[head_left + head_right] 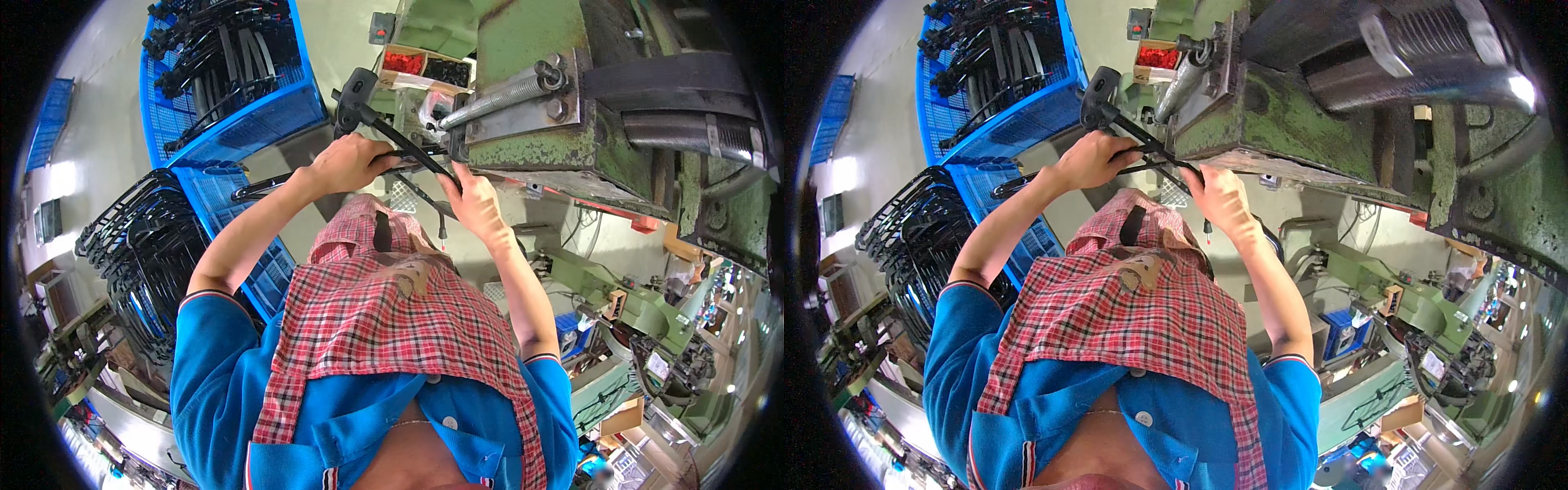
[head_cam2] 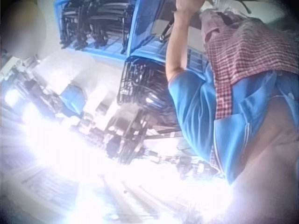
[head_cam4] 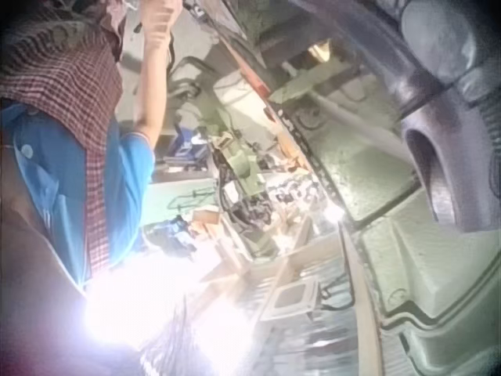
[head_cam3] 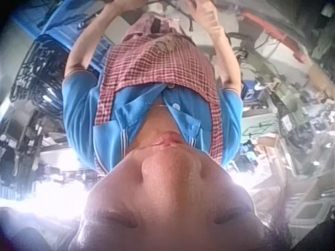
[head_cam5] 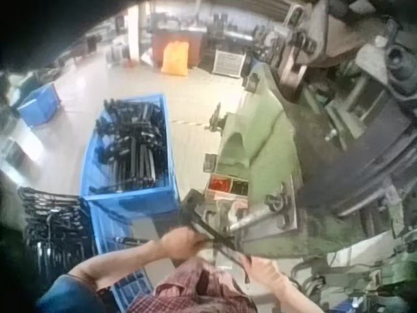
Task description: The person repeatedly picks up black metal frames from a blue crate, places them into a green press machine, and operates the press to attach small components. After each press, the person removes the frame and places it on a nearby table, then repeats the process with another frame.
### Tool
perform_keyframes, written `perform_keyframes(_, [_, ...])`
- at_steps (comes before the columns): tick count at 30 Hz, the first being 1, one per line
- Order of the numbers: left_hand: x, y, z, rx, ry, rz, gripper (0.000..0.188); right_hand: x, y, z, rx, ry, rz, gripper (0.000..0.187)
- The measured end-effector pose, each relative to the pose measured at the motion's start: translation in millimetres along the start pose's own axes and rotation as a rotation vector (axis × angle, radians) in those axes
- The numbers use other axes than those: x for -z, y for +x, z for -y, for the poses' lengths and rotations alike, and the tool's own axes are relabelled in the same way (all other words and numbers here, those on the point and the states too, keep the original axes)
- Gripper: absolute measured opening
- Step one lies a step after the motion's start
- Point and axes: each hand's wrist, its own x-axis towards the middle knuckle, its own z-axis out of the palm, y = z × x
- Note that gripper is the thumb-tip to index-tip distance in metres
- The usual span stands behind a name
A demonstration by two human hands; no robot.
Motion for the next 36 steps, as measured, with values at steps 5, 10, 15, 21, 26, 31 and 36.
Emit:
perform_keyframes(5, [-4.1,6.3,7.1,0.03,0.003,0.042,0.026,-0.9,5.3,-0.8,0.084,0.063,-0.015,0.05])
perform_keyframes(10, [-21.0,8.2,23.5,0.022,0.02,0.061,0.029,-17.4,2.0,-17.1,-0.039,0.062,0.112,0.055])
perform_keyframes(15, [-2.8,10.1,4.5,-0.013,0.197,0.082,0.023,-44.3,-4.5,-40.5,-0.007,0.078,0.034,0.059])
perform_keyframes(21, [22.2,139.3,30.9,0.001,0.147,-0.115,0.015,-38.2,0.6,-35.2,0.148,0.002,-0.005,0.062])
perform_keyframes(26, [-29.1,254.8,57.8,-0.136,0.168,-0.087,0.013,-30.9,3.0,-26.8,0.033,-0.113,0.054,0.062])
perform_keyframes(31, [-40.1,275.2,50.0,-0.139,0.355,-0.007,0.018,-34.8,3.5,-30.2,0.092,-0.181,-0.019,0.058])
perform_keyframes(36, [-21.6,269.7,66.3,-0.079,0.354,-0.106,0.026,-33.7,2.4,-27.0,-0.058,0.027,0.097,0.056])
